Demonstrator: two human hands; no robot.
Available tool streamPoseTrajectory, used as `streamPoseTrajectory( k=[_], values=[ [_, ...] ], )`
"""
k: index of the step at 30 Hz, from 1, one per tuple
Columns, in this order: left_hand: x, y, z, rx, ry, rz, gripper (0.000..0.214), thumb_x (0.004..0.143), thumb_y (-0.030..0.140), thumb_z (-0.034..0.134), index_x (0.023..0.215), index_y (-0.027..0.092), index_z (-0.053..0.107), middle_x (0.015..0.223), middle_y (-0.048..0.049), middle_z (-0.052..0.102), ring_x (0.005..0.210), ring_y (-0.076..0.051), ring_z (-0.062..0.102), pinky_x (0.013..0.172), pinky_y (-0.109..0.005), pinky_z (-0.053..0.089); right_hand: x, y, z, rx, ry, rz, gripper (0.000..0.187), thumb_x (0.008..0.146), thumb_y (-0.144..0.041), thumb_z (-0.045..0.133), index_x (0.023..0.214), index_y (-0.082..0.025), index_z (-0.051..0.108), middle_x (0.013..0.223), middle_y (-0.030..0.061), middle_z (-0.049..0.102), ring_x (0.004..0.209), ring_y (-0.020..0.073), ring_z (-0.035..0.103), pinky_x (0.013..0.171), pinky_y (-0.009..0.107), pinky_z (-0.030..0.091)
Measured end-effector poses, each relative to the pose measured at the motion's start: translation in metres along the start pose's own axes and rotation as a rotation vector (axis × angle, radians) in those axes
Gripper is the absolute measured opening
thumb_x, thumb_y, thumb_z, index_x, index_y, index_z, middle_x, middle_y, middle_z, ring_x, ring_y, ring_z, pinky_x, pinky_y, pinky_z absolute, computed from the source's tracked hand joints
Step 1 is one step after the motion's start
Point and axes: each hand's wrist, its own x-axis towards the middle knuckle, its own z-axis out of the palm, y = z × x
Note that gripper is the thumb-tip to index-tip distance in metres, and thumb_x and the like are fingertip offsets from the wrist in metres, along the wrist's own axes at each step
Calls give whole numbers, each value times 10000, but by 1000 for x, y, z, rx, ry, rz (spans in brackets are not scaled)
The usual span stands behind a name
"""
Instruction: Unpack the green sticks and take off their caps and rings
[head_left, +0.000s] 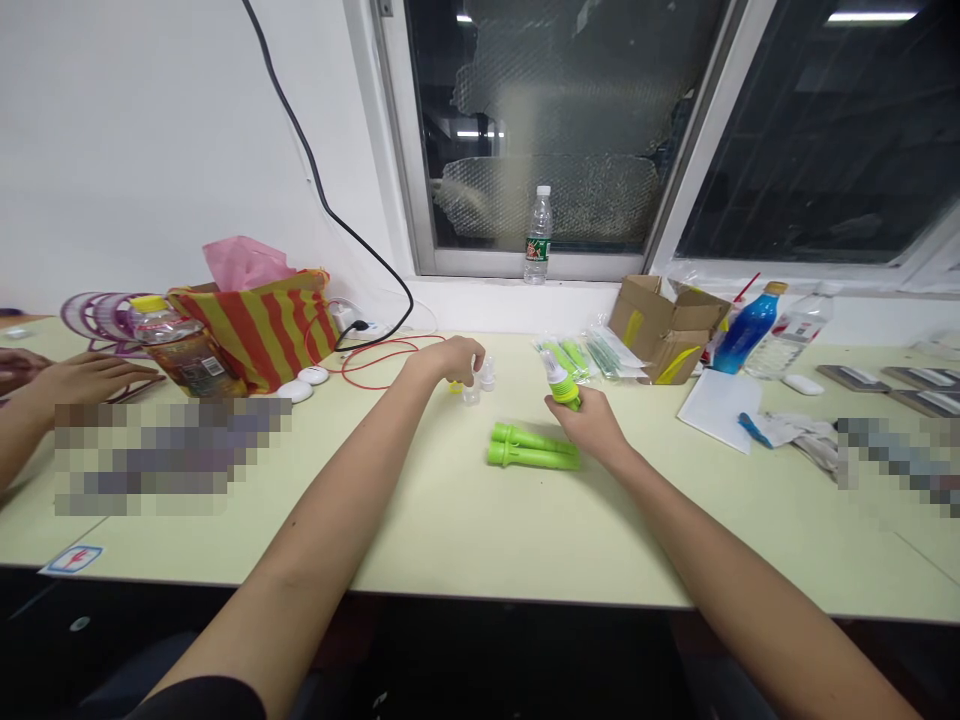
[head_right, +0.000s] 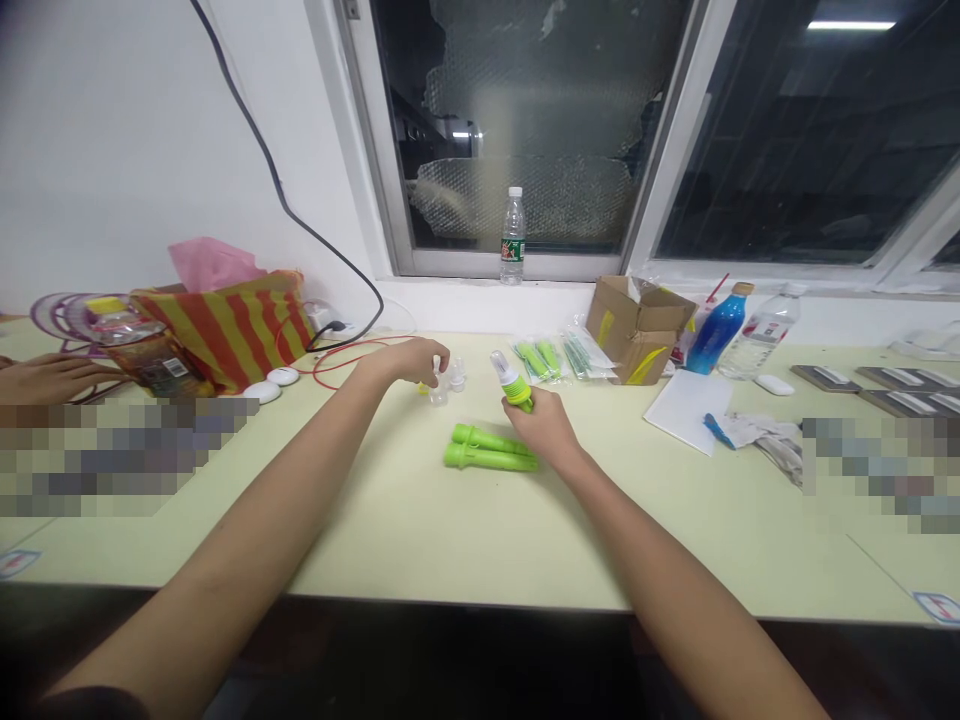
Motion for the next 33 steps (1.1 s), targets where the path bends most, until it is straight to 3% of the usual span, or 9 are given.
streamPoseTrajectory(
  k=[13, 19, 23, 26, 30, 33],
  values=[
    [1, 2, 0, 62, 3, -5, 316, 648, 221, 677, 955, 204, 602, 1094, -96, 661, 881, -207, 624, 672, -261, 465, 0, -1, 0, 1, -8, 0, 309, 763, -434, 568, 617, -187, 452, 559, -26, 437, 561, 117, 366, 525, 255, 262],
    [0, 1, -1, 80, -17, -40, 447, 634, 267, 708, 1058, 218, 577, 1146, -92, 653, 937, -216, 620, 708, -262, 464, 0, -1, 1, -5, -13, 3, 306, 762, -439, 567, 624, -187, 460, 557, -28, 443, 559, 118, 367, 529, 257, 263],
    [-3, 3, -8, 32, 105, -68, 446, 680, 346, 688, 1089, 210, 576, 1187, -101, 639, 994, -227, 617, 736, -265, 466, 0, 0, 1, -10, -18, 1, 306, 767, -440, 565, 626, -186, 467, 559, -28, 443, 559, 118, 369, 529, 256, 265],
    [-13, 14, -18, -123, 212, 86, 370, 758, 364, 627, 1084, 193, 591, 1158, -92, 658, 964, -204, 630, 745, -262, 473, 0, 1, 2, -23, -29, -6, 298, 770, -430, 562, 629, -181, 482, 566, -26, 447, 563, 117, 367, 526, 254, 261],
    [-37, 45, -31, -439, 106, 453, 369, 828, 373, 577, 1140, 177, 582, 1004, -76, 704, 871, -175, 656, 729, -271, 492, 1, 3, 2, -42, -45, -15, 272, 767, -410, 559, 641, -174, 508, 576, -23, 458, 566, 117, 361, 524, 252, 254],
    [-49, 62, -35, -512, 129, 535, 343, 800, 356, 625, 1082, 161, 616, 984, -83, 704, 876, -180, 656, 742, -284, 501, 1, 4, 2, -57, -56, -28, 259, 766, -402, 554, 651, -174, 516, 580, -24, 467, 570, 119, 366, 530, 252, 256]
  ],
)
